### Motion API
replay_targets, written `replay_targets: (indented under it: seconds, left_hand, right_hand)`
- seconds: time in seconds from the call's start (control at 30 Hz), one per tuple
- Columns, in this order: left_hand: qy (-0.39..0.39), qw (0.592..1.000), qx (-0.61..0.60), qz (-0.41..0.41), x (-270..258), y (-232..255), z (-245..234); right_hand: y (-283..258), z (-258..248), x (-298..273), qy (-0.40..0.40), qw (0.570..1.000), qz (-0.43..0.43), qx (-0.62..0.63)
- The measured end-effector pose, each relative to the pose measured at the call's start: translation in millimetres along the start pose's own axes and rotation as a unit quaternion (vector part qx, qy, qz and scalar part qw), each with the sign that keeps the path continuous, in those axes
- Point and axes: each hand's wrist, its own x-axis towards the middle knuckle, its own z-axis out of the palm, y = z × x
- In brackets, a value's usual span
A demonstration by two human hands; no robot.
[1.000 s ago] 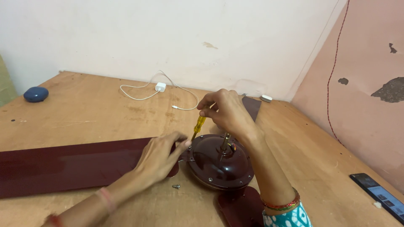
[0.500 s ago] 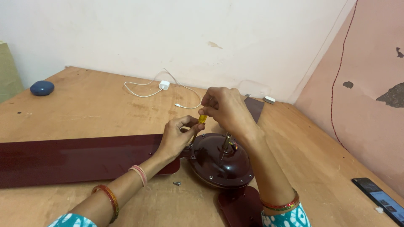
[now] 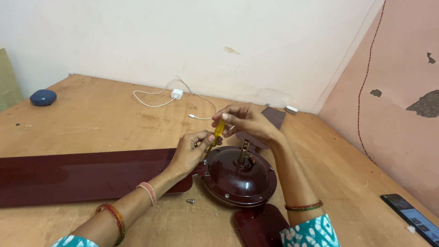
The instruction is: The person attaches maroon fan blades to the central motor housing using a yellow screwdriver. They align each blade, insert screws, and tighten them sequentially while stabilizing the fan on a wooden table.
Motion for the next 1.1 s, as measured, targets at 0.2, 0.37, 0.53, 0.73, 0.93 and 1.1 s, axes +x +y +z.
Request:
replay_targets:
  seconds: [0.2, 0.37, 0.53, 0.73, 0.93, 1.1]
  left_hand:
    - [0.011, 1.0, -0.01, 0.026, 2, -5, -1]
    - [0.004, 0.999, 0.035, 0.034, 1, 0, 1]
    - [0.065, 0.994, 0.078, 0.046, 1, 4, 2]
    - [0.144, 0.984, 0.089, 0.064, 0, 0, 10]
    - [0.186, 0.981, 0.06, 0.0, 2, -5, 26]
    - [0.186, 0.982, 0.039, -0.016, -10, -3, 24]
  right_hand:
    - [23, 13, 14, 0.062, 0.998, 0.017, 0.009]
    - [22, 20, 12, 0.095, 0.995, 0.02, -0.016]
    - [15, 28, 16, 0.16, 0.984, 0.04, -0.073]
    - [6, 42, 12, 0.238, 0.962, 0.043, -0.127]
    - [3, 56, -2, 0.285, 0.945, 0.01, -0.162]
    - [5, 55, -5, 0.253, 0.954, 0.007, -0.16]
